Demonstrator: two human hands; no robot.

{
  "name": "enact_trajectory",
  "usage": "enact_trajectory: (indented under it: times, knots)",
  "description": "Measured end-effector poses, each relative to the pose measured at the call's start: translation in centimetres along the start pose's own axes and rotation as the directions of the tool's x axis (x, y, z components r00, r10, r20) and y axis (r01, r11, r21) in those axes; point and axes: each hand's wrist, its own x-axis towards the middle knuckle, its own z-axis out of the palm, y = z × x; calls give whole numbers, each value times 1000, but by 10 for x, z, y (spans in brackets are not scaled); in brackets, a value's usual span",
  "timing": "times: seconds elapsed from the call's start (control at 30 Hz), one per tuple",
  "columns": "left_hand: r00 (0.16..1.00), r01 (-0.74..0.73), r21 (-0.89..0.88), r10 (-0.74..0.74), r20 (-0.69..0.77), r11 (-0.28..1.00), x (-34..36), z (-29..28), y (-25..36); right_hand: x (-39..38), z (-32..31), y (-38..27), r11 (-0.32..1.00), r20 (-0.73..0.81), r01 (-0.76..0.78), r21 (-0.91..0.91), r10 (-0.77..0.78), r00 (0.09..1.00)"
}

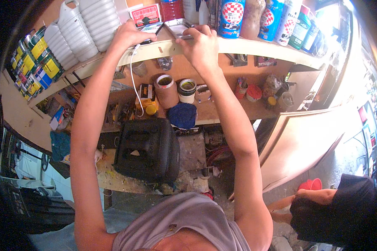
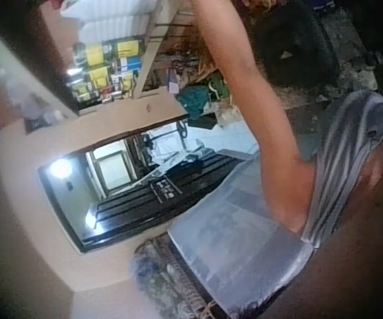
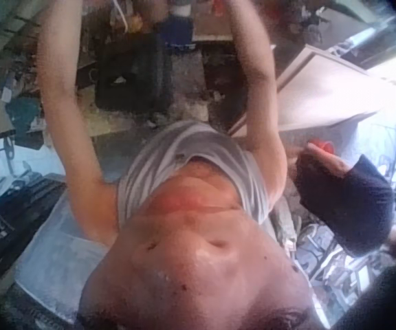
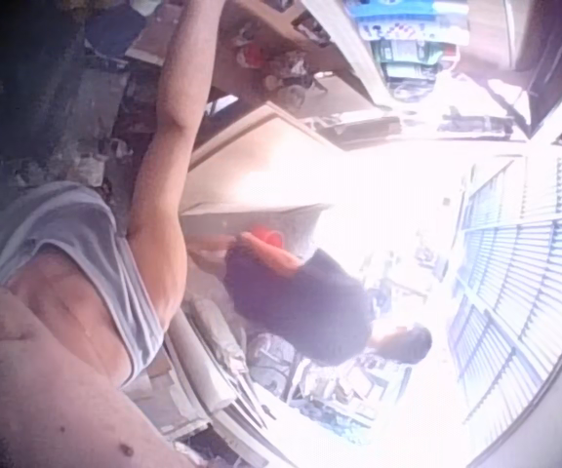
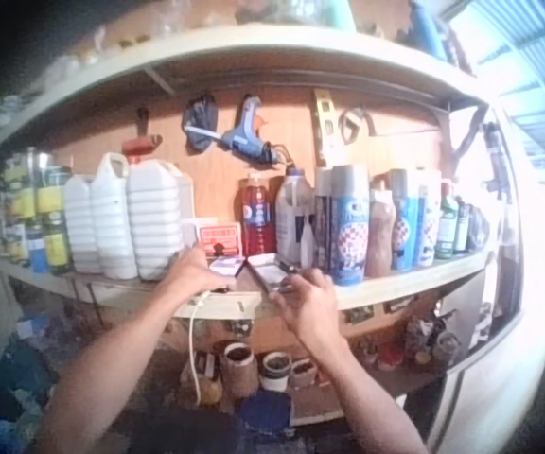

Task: The person retrieves a power tool and a charging cable from a shelf, then plugs the cable into the tool. They then move to a wooden frame and use a small metal tool to pry off a loose wooden strip from the frame's edge.

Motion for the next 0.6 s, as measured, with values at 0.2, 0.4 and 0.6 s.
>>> enact_trajectory:
  times: [0.2, 0.4, 0.6]
  knots:
    - [1000, 24, -6, -24, 20, 1000, -18, -19, 13, -4, -1, 0, 1000, 22, -25, -17, 26, 999]
    - [999, 40, -33, -39, 27, 999, -22, -20, 14, -2, -5, -5, 999, -1, -12, -49, 12, 1000]
    - [997, 22, -3, -23, -73, 1000, -17, -11, 0, 33, -5, -23, 992, -20, 128, 22, -128, 992]
